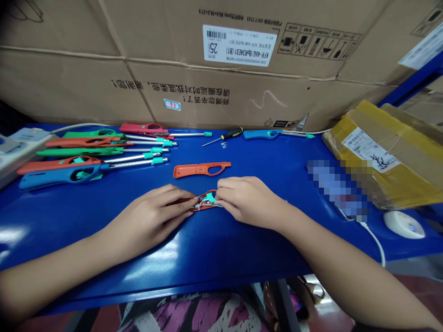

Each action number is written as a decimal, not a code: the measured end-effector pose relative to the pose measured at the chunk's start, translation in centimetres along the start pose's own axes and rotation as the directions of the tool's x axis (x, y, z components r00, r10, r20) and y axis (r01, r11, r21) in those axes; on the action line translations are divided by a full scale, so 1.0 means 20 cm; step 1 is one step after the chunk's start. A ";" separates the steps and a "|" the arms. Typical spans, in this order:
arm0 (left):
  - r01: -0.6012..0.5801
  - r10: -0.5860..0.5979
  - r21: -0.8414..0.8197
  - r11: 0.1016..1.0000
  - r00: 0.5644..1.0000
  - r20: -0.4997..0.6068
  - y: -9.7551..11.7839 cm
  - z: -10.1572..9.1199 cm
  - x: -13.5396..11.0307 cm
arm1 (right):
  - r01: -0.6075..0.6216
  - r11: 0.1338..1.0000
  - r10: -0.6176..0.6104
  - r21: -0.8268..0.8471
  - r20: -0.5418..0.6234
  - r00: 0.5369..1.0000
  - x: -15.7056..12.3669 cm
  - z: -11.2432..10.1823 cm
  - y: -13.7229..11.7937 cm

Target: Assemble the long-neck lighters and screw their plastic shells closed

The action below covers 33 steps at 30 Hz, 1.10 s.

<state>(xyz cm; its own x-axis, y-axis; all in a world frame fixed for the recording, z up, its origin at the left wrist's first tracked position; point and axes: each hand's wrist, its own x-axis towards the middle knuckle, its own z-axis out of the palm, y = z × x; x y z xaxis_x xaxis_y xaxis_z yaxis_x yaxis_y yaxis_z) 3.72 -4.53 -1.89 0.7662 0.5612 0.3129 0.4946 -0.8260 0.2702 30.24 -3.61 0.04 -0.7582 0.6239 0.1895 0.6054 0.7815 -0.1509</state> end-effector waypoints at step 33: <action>0.016 -0.013 0.088 0.996 0.999 -0.036 0.01 -0.01 -0.01 | -0.290 0.819 0.319 0.494 0.028 0.947 0.04 0.01 0.05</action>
<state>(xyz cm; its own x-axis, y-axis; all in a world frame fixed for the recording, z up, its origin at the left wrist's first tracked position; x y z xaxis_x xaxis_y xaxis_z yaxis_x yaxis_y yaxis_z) 3.63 -4.80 -1.74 0.7447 0.5731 0.3420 0.5407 -0.8185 0.1943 30.22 -2.35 -0.23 -0.5320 0.8403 0.1046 0.5964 0.4595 -0.6582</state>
